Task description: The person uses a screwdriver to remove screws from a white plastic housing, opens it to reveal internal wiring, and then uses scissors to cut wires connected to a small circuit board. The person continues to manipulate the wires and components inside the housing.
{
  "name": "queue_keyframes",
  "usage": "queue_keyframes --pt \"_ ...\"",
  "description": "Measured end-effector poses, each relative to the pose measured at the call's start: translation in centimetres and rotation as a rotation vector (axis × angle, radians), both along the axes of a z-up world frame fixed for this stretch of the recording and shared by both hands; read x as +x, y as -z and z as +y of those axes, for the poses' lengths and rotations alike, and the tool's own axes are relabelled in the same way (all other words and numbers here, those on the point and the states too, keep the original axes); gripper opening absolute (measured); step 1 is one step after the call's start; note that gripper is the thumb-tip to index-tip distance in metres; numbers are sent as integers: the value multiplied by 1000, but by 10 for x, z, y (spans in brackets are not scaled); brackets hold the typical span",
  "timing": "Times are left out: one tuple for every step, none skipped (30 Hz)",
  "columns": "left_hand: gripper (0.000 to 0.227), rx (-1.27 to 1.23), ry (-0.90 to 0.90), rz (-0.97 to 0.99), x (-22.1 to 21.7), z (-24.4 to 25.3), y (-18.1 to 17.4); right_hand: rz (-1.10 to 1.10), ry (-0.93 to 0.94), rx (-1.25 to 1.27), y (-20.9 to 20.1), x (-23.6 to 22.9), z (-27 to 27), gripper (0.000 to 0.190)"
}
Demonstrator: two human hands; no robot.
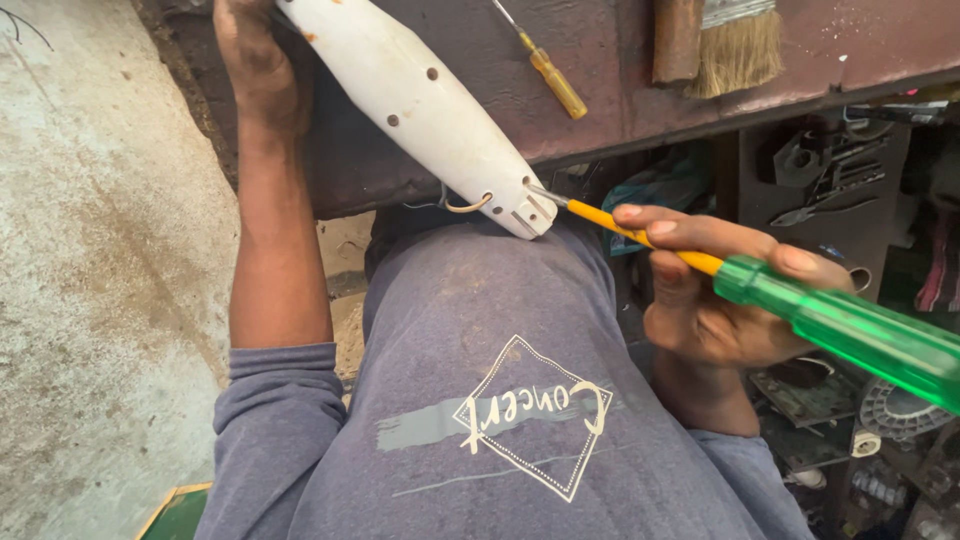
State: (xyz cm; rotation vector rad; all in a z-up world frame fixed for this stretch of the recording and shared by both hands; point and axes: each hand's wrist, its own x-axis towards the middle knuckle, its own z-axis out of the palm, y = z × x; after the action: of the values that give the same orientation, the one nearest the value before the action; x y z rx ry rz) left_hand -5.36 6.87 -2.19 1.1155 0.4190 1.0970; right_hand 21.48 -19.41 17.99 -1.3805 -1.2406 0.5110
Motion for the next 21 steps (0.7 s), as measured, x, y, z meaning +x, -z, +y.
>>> queue_keyframes --pt "56 -6 -15 23 0 0 -2 -16 -4 0 1 1 2 50" --pt "55 -22 -12 25 1 1 -3 -31 -7 0 2 1 4 50" --pt "55 -38 -14 28 1 0 -4 -35 -14 5 5 1 8 50" --pt "53 -64 2 10 1 0 -5 -44 -29 4 6 1 10 51" --pt "53 -58 9 3 0 -1 -5 -52 -46 6 9 1 12 51" --pt "53 -53 17 -3 0 -1 -4 -65 -71 2 10 1 14 52" --pt "54 -16 18 4 1 0 -3 -77 -81 -1 11 1 15 52" --pt "56 21 21 11 1 0 -2 -89 -92 -4 11 0 15 53" --pt "55 8 16 4 0 0 -1 -99 -88 -4 11 0 16 53" --pt "53 -4 11 -2 0 -1 0 -110 -83 -4 11 0 16 53" --pt "51 -35 0 -8 0 -1 1 -104 -98 -5 10 1 17 53" --pt "50 -66 -11 -15 1 -1 1 -97 -112 -5 10 1 17 53" --pt "48 -113 -31 -23 1 -2 0 -93 -124 -3 9 2 18 53" --pt "45 -141 -47 -14 2 -3 -1 -74 -119 -21 7 2 18 53" --pt "42 -169 -65 -5 3 -4 -3 -54 -116 -38 6 2 19 54" --pt "39 -176 -80 22 4 -4 -5 -40 -108 -42 4 3 19 53" --pt "38 -177 -94 55 5 -3 -8 -26 -102 -42 2 3 21 53" --pt "38 -179 -108 88 7 -1 -11 -19 -91 -30 0 4 23 51" --pt "40 -179 -120 130 8 -1 -14 -12 -84 -24 -3 4 24 50" --pt "42 -179 -132 171 9 -2 -16 -6 -76 -17 -6 4 24 49" --pt "44 -202 -163 170 11 -2 -18 -5 -69 -12 -9 5 25 47"
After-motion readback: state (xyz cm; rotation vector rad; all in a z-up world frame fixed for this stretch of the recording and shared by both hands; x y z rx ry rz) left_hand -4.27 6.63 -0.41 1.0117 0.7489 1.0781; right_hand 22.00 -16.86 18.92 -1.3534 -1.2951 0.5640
